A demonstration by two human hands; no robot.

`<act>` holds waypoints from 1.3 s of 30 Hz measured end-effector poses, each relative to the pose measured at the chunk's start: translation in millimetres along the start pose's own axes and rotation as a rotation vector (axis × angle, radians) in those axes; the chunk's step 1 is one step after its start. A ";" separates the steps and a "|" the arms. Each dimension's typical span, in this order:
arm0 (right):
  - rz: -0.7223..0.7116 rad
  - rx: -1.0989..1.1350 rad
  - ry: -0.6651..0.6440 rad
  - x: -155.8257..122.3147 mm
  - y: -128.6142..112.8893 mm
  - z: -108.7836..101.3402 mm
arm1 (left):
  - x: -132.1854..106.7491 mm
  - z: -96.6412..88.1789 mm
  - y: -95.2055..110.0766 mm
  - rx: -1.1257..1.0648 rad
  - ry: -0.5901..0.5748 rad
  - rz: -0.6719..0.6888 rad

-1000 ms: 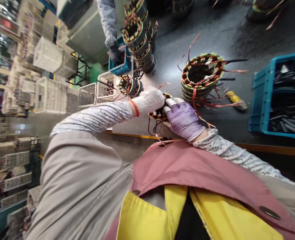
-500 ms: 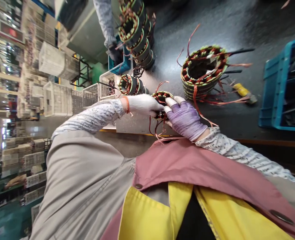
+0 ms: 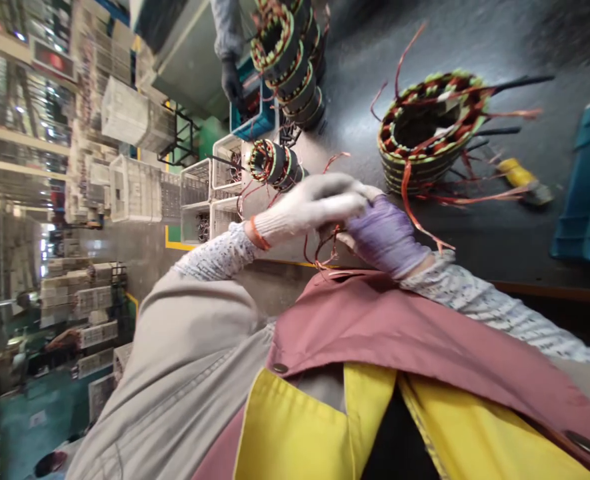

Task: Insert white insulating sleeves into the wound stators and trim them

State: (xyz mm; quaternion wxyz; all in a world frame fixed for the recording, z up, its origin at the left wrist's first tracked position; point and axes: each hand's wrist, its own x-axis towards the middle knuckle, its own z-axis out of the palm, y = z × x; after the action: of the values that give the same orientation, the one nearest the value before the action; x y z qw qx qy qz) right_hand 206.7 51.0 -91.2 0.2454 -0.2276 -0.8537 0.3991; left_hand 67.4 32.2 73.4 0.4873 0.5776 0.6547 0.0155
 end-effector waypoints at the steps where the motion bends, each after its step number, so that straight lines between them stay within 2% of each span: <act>1: -0.047 0.024 0.015 -2.1 5.3 -3.1 | -3.8 1.5 -5.7 0.096 0.102 0.047; 2: -0.081 0.050 0.042 -2.2 10.2 -6.1 | -5.7 5.2 -13.6 0.220 0.158 0.090; 3: -0.096 0.084 0.084 0.7 13.9 -8.4 | -5.0 11.5 -23.0 0.359 0.149 0.114; 4: -0.094 0.117 0.126 7.3 15.9 -9.6 | -1.5 20.3 -32.9 0.500 0.094 0.124; 5: -0.075 0.142 0.150 17.8 15.9 -9.6 | 4.7 30.8 -42.7 0.615 0.037 0.111; 6: -0.040 0.147 0.142 31.4 13.8 -8.4 | 12.7 41.9 -51.6 0.684 0.079 0.032; 7: 0.006 0.129 0.098 47.1 10.1 -6.5 | 21.6 52.3 -59.1 0.717 0.080 -0.001; 9: 0.106 0.065 -0.040 77.7 0.6 -2.6 | 37.3 67.1 -68.8 0.742 0.013 0.059; 11: 0.176 0.034 -0.135 95.8 -7.4 -3.1 | 43.7 70.1 -71.3 0.750 -0.033 0.187; 12: 0.194 0.052 -0.131 97.2 -10.0 -6.1 | 42.1 67.4 -70.5 0.750 -0.017 0.219; 14: 0.183 0.174 0.008 84.7 -13.1 -16.5 | 30.1 56.4 -67.5 0.701 0.076 0.228; 17: 0.132 0.298 0.325 42.6 -16.4 -32.0 | 0.7 37.3 -71.3 0.513 0.247 0.195; 18: 0.121 0.295 0.388 27.8 -17.7 -34.3 | -8.3 32.6 -77.5 0.461 0.295 0.166; 20: 0.130 0.213 0.415 4.0 -19.8 -33.6 | -19.8 28.6 -98.7 0.438 0.326 0.044; 22: 0.170 0.094 0.375 -9.2 -20.0 -28.6 | -20.3 32.5 -129.4 0.486 0.253 -0.131; 24: 0.222 -0.064 0.291 -12.4 -18.3 -23.6 | -10.5 42.8 -163.4 0.519 0.152 -0.279; 26: 0.250 -0.226 0.177 -9.4 -16.2 -21.0 | 5.3 55.8 -193.4 0.522 0.084 -0.344; 28: 0.220 -0.356 0.057 -4.8 -15.5 -19.9 | 21.6 67.7 -214.9 0.521 0.048 -0.368; 31: 0.177 -0.473 -0.107 -0.6 -17.2 -16.2 | 39.5 78.2 -230.8 0.522 0.028 -0.404; 33: 0.195 -0.523 -0.165 -0.3 -18.1 -11.4 | 46.4 79.0 -234.8 0.516 0.037 -0.420; 39: 0.224 -0.508 -0.261 0.5 -14.4 -5.9 | 59.1 57.2 -240.2 0.512 0.082 -0.484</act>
State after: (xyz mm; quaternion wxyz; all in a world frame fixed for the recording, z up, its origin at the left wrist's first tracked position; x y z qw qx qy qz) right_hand 207.1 46.3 -76.3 0.0233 -0.3209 -0.9201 0.2232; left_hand -64.7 -33.0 -133.3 0.2897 0.5079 0.7744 -0.2417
